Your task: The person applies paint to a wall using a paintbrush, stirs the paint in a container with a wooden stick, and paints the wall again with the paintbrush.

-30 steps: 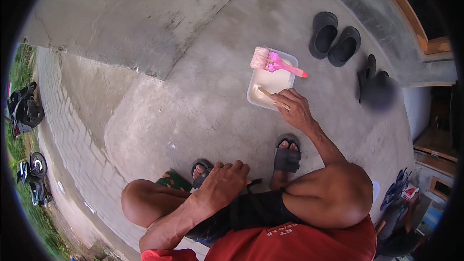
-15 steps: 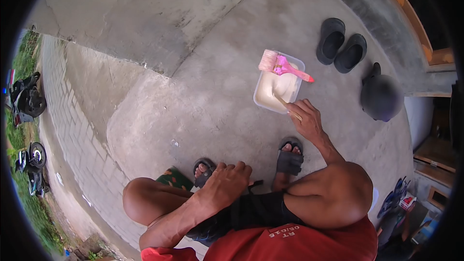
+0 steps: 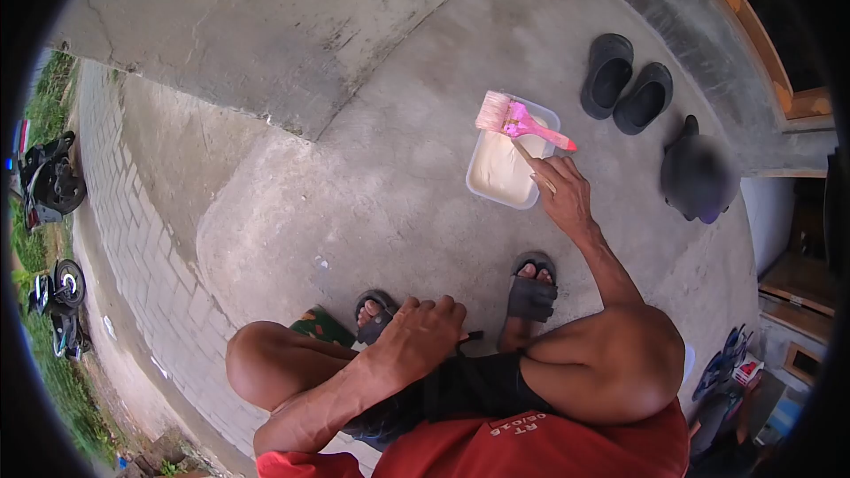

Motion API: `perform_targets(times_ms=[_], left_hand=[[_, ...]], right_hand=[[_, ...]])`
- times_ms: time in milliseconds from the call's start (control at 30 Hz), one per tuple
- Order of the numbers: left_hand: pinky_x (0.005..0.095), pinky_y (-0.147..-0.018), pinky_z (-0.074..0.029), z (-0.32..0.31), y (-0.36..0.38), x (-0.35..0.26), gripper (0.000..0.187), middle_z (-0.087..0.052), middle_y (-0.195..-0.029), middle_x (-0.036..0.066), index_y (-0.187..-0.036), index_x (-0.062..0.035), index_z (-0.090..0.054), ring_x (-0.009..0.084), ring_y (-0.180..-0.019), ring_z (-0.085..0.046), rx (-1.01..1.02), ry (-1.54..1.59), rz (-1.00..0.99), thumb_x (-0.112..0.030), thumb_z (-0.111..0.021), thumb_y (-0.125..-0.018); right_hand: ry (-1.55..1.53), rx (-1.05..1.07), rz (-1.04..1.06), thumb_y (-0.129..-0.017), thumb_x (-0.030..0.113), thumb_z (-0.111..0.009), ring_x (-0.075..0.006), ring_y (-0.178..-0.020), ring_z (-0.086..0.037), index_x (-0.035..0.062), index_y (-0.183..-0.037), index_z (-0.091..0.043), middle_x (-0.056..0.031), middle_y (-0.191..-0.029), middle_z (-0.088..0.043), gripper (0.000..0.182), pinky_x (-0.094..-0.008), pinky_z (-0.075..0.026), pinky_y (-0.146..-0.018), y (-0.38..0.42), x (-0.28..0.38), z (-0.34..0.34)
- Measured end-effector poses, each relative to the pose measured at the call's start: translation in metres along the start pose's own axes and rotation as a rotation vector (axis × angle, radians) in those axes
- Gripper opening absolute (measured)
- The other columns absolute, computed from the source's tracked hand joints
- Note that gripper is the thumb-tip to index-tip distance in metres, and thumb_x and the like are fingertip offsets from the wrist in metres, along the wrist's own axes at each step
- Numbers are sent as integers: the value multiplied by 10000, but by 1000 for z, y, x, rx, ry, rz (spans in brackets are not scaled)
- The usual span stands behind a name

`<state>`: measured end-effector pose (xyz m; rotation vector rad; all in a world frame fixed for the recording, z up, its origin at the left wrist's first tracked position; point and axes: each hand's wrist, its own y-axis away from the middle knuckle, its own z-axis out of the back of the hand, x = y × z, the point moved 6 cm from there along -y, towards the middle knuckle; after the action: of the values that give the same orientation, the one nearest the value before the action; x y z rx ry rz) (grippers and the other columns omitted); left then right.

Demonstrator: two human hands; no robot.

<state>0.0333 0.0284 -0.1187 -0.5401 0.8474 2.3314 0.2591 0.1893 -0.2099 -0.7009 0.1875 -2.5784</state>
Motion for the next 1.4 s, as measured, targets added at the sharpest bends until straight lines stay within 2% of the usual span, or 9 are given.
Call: perform_targets(times_ms=[167, 300, 433, 467, 600, 1000, 1133, 1267, 1400], left_hand=[[429, -901, -491, -3, 0, -2, 314, -628, -1041, 149, -1108, -11, -589, 310, -1010, -673, 20, 26, 21, -308, -572, -1008], [428, -914, -493, -3, 0, 0, 314, -631, -1048, 156, -1115, -14, -592, 320, -1005, -676, -16, 25, 1, -307, -583, -1001], [436, -930, -494, -2, 1, 1, 324, -636, -1074, 163, -1126, -10, -594, 336, -1022, -676, 1, 43, 30, -306, -592, -995], [439, -931, -495, -5, 1, 0, 327, -637, -1081, 165, -1126, -8, -595, 341, -1028, -676, 24, 59, 17, -307, -594, -994], [438, -925, -499, -4, 2, -2, 317, -639, -1090, 163, -1116, -13, -598, 344, -1024, -676, 16, 41, -8, -305, -595, -994], [447, -916, -492, -19, 2, 0, 331, -640, -1074, 151, -1163, -20, -601, 338, -1030, -663, 81, 63, 9, -304, -605, -993], [456, -910, -488, -24, 1, -1, 329, -639, -1075, 149, -1178, -21, -588, 337, -1032, -662, 87, 69, -3, -300, -592, -1003], [462, -911, -486, -24, 2, 1, 315, -636, -1080, 152, -1158, -28, -584, 343, -1033, -661, 85, 63, 5, -307, -574, -1012], [461, -911, -485, -22, 0, -3, 308, -635, -1075, 154, -1141, -32, -585, 345, -1024, -661, 117, 53, 12, -311, -568, -1013]], right_hand=[[-77, 92, 81, -836, 70, -749, -246, -886, -599, 91, -1171, -690, -25, -956, -630, 341, -401, -529, -741, 18, 28, -4], [6, -40, -20, -823, 40, -718, -277, -907, -606, 100, -1171, -693, -56, -940, -638, 354, -416, -531, -757, -8, 2, 1], [3, 96, 12, -837, 73, -745, -247, -886, -598, 102, -1186, -690, -28, -952, -634, 355, -385, -540, -764, 23, 21, 6], [-80, 109, 21, -806, 44, -743, -284, -890, -609, 100, -1167, -698, -56, -960, -654, 368, -425, -526, -734, 22, 24, 1], [-15, -56, -23, -819, 56, -744, -268, -879, -611, 97, -1157, -700, -44, -948, -638, 343, -420, -537, -720, -6, 0, 2], [56, -7, -96, -843, 55, -732, -252, -879, -616, 93, -1174, -696, -39, -937, -623, 335, -396, -545, -705, 16, 3, 3], [-73, 57, 2, -839, 56, -731, -255, -855, -613, 92, -1171, -691, -35, -941, -617, 336, -400, -546, -702, 19, 29, -4], [67, -85, -113, -822, 50, -745, -246, -848, -615, 107, -1170, -699, -29, -941, -616, 356, -387, -556, -724, 8, -5, 1], [-50, 49, -32, -850, 71, -725, -245, -874, -626, 106, -1156, -684, -27, -950, -616, 310, -380, -555, -711, 35, 22, -8]])
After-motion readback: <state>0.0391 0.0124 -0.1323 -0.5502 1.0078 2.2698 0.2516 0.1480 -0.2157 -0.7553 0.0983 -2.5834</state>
